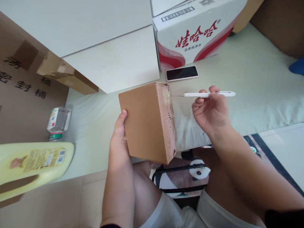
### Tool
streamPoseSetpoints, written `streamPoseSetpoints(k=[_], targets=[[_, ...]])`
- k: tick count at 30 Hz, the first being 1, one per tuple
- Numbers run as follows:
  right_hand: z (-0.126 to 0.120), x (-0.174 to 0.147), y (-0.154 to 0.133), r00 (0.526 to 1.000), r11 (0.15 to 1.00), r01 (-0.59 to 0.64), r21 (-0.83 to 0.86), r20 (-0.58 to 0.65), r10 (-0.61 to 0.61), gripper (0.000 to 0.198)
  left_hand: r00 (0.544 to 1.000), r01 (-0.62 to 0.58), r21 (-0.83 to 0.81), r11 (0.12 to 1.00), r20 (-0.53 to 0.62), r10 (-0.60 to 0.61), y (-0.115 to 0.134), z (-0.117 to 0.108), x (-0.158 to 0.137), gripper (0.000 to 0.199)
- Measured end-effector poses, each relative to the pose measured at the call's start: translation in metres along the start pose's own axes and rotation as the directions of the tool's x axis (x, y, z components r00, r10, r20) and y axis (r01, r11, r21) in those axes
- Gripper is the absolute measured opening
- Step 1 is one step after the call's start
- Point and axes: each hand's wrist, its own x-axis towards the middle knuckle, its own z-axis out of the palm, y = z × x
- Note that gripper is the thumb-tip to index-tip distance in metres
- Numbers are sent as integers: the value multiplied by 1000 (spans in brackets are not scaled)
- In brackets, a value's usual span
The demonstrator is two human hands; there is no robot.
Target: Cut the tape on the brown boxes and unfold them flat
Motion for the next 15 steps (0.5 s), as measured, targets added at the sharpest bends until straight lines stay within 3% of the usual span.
streamPoseSetpoints(k=[5, 11, 15], targets=[[-2, 1, 5, 999, 998, 19, -66, -32, -21, 32, 1000, -6, 17, 1000, 11, 6, 0, 1, 0, 50], [-4, 2, 15, 998, 998, 53, -41, -22, -54, 21, 1000, -10, 49, 999, 11, 9, -2, 1, -2, 51], [4, -1, 19, 994, 1000, 27, 1, -109, -27, 29, 1000, -16, 54, 998, 6, 16, -3, 3, -3, 53]])
